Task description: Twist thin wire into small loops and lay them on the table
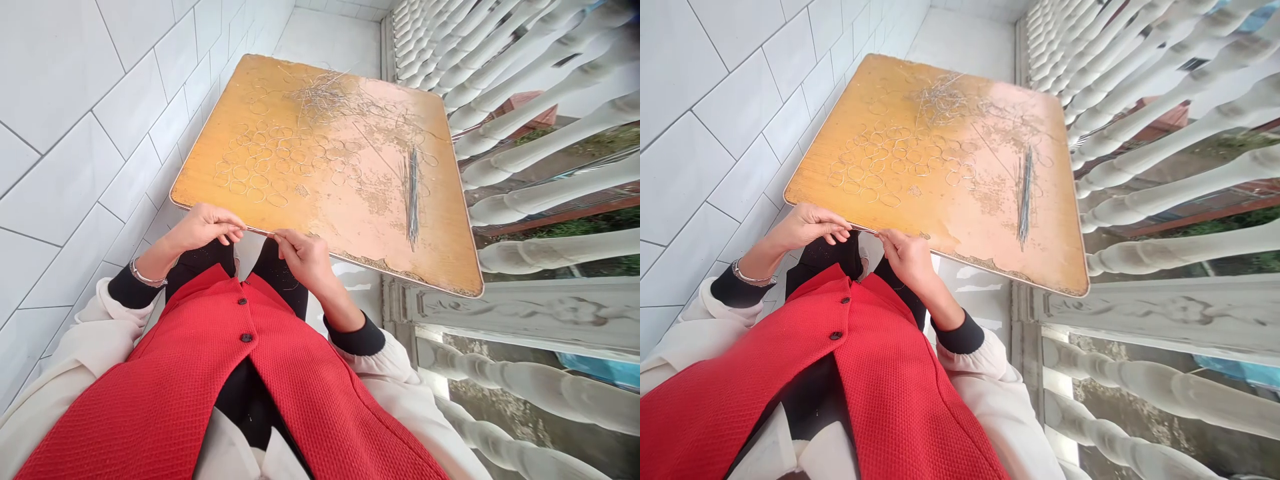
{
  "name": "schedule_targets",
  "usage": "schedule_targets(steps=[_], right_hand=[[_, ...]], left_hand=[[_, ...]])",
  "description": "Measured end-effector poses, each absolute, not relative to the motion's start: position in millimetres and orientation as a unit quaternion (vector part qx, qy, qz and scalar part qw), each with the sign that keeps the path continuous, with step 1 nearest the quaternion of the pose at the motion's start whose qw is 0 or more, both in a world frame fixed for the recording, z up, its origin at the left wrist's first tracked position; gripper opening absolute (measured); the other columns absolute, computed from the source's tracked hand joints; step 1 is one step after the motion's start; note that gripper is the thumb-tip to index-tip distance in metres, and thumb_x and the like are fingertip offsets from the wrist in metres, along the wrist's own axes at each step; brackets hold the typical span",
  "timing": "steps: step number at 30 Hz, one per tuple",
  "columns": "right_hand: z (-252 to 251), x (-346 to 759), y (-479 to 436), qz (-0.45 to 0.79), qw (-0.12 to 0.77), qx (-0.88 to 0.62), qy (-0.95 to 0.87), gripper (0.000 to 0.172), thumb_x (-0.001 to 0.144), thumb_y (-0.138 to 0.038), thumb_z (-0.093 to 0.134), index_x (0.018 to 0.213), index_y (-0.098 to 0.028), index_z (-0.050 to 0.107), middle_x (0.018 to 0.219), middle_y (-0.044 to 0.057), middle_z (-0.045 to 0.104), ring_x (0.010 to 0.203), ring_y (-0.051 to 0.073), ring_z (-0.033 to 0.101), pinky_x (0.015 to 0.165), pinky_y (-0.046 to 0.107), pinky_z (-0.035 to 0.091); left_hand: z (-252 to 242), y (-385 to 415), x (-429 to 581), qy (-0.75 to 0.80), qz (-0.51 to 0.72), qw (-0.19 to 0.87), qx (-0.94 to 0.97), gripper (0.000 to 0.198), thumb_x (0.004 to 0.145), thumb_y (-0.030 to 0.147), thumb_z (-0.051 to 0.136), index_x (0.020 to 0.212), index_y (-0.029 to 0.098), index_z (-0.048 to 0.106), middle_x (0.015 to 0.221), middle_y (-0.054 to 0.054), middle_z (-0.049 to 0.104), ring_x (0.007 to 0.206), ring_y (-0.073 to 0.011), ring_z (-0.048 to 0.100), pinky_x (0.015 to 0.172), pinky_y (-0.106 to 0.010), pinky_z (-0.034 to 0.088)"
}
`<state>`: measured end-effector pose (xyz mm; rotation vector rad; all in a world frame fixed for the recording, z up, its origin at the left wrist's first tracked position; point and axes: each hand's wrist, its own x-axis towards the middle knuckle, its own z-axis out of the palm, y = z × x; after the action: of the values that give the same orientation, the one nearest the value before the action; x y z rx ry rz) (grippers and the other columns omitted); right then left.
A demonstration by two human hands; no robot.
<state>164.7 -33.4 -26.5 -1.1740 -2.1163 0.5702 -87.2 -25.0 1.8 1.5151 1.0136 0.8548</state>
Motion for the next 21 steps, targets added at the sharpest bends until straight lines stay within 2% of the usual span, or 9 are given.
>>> schedule_targets(steps=[3, 6, 9, 12, 14, 18, 21], right_hand=[[-28.5, 168.0, -33.2, 0.122, 0.301, -0.43, -0.842, 0.031, 0.098, -0.031, 0.045, 0.093, -0.02, 0.074, 0.07, 0.005, 0.072, 0.061, 0.016, 0.064, 0.059, 0.026, 0.043], [-30.8, 171.5, -34.2, 0.041, 0.273, -0.432, -0.858, 0.03, 0.097, -0.025, 0.045, 0.09, -0.02, 0.073, 0.073, 0.007, 0.074, 0.061, 0.016, 0.063, 0.057, 0.027, 0.039], [-30.6, 172.5, -35.9, -0.004, 0.267, -0.462, -0.846, 0.029, 0.095, -0.019, 0.044, 0.086, -0.019, 0.072, 0.068, 0.007, 0.071, 0.058, 0.017, 0.061, 0.056, 0.028, 0.034], [-28.3, 167.4, -38.0, -0.004, 0.269, -0.471, -0.84, 0.029, 0.094, -0.018, 0.043, 0.086, -0.018, 0.071, 0.067, 0.007, 0.07, 0.06, 0.018, 0.063, 0.056, 0.029, 0.034], [-26.6, 162.2, -39.0, 0.003, 0.271, -0.459, -0.846, 0.029, 0.096, -0.018, 0.044, 0.089, -0.018, 0.071, 0.07, 0.007, 0.072, 0.064, 0.018, 0.065, 0.057, 0.028, 0.037], [-23.8, 158.7, -38.0, 0.032, 0.285, -0.438, -0.852, 0.03, 0.099, -0.024, 0.043, 0.095, -0.018, 0.072, 0.079, 0.009, 0.076, 0.07, 0.019, 0.068, 0.061, 0.028, 0.042], [-22.9, 161.7, -35.1, 0.064, 0.307, -0.46, -0.831, 0.03, 0.099, -0.029, 0.046, 0.093, -0.018, 0.073, 0.077, 0.009, 0.075, 0.069, 0.019, 0.068, 0.062, 0.028, 0.043]], left_hand=[[5.4, -26.7, -91.6, 0.459, 0.331, 0.48, 0.67, 0.017, 0.084, 0.028, 0.065, 0.086, 0.017, 0.078, 0.076, -0.007, 0.076, 0.066, -0.0169, 0.072, 0.063, -0.029, 0.061], [7.4, -31.8, -95.2, 0.517, 0.298, 0.358, 0.718, 0.019, 0.085, 0.018, 0.058, 0.085, 0.018, 0.077, 0.071, -0.004, 0.074, 0.062, -0.0167, 0.069, 0.067, -0.03, 0.058], [12.1, -39.9, -94.3, 0.57, 0.264, 0.195, 0.753, 0.022, 0.087, 0.017, 0.055, 0.088, 0.019, 0.077, 0.078, -0.007, 0.075, 0.073, -0.0216, 0.07, 0.076, -0.035, 0.055], [15.4, -46.7, -80.5, 0.571, 0.261, 0.103, 0.771, 0.024, 0.09, 0.025, 0.058, 0.106, 0.018, 0.074, 0.097, -0.01, 0.075, 0.09, -0.0258, 0.069, 0.084, -0.037, 0.051], [14.2, -47.6, -66.2, 0.542, 0.246, 0.09, 0.799, 0.025, 0.089, 0.028, 0.062, 0.111, 0.019, 0.072, 0.101, -0.01, 0.074, 0.094, -0.0251, 0.067, 0.084, -0.035, 0.049], [8.6, -40.5, -47.9, 0.528, 0.194, 0.106, 0.82, 0.019, 0.093, 0.028, 0.058, 0.088, 0.019, 0.073, 0.083, -0.009, 0.072, 0.081, -0.0245, 0.066, 0.076, -0.034, 0.047], [7.0, -32.9, -47.3, 0.531, 0.229, 0.126, 0.806, 0.021, 0.092, 0.027, 0.058, 0.077, 0.018, 0.071, 0.074, -0.008, 0.069, 0.076, -0.0242, 0.065, 0.073, -0.034, 0.046]])
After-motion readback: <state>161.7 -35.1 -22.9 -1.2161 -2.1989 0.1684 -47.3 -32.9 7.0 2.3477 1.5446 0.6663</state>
